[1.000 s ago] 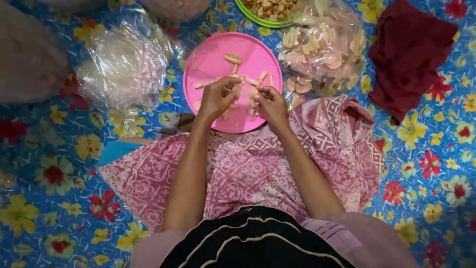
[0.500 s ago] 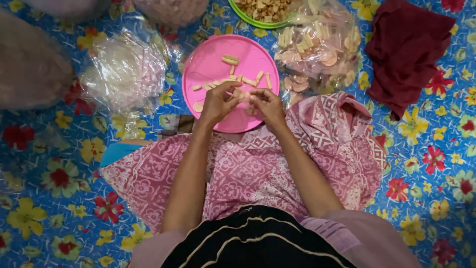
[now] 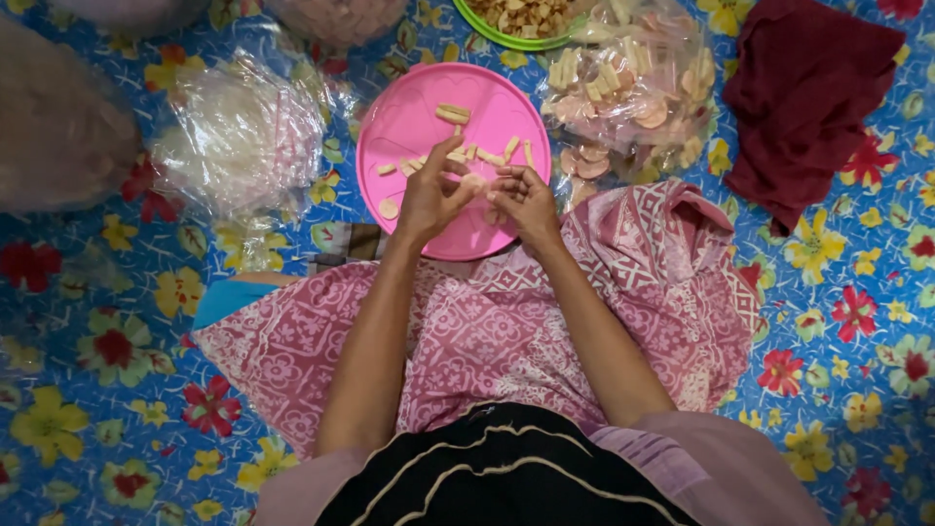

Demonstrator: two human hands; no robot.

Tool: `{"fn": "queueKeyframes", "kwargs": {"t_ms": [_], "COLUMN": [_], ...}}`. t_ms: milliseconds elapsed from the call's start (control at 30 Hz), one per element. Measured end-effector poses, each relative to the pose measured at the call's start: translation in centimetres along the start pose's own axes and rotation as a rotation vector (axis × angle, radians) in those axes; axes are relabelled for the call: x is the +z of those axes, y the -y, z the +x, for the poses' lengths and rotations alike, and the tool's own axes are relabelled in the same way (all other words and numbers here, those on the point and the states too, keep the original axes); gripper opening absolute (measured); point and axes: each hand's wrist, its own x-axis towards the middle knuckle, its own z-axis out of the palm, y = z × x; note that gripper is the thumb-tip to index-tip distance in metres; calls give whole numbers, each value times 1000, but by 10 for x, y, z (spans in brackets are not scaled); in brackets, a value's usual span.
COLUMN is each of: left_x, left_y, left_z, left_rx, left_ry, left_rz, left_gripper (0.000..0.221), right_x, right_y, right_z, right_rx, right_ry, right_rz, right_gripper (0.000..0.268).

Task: Arranging small food pieces on a pink plate while sitting on the floor

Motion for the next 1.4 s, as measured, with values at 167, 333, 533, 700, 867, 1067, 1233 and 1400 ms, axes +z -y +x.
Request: {"fn": "queueKeyframes", "kwargs": {"t_ms": [167,333,533,700,867,1067,1233,1400], "left_x": [-2,-1,-2,7,6,2,0,2], "left_y": [1,15,23,38,39,20,23,28], "left_z": [0,3,5,7,7,2,3,5], "left_rx": [-42,-67,-85,-88,-62,10,40,82], "left_ry": [17,61,92,118,161,114,93,24], "left_rz": [74,61,90,106,104,161,181,179], "left_gripper": [68,60,47,46,45,23,7,7], "right_x": [3,4,9,10,9,13,11,14], "right_y": [6,10,28,23,30,42,27,26], "right_z": [-3,-4,-14,-11,-16,-22,-17,-17], "right_rx": [-18,-6,-5,-17,-23,-11,-44,-123], "right_ry": [31,53,76,108,127,148,181,91], "right_rz": [-44,-18,-48,-109,-153,-155,-145,-150], "right_gripper": [41,40,42,42,41,44,41,37]}}
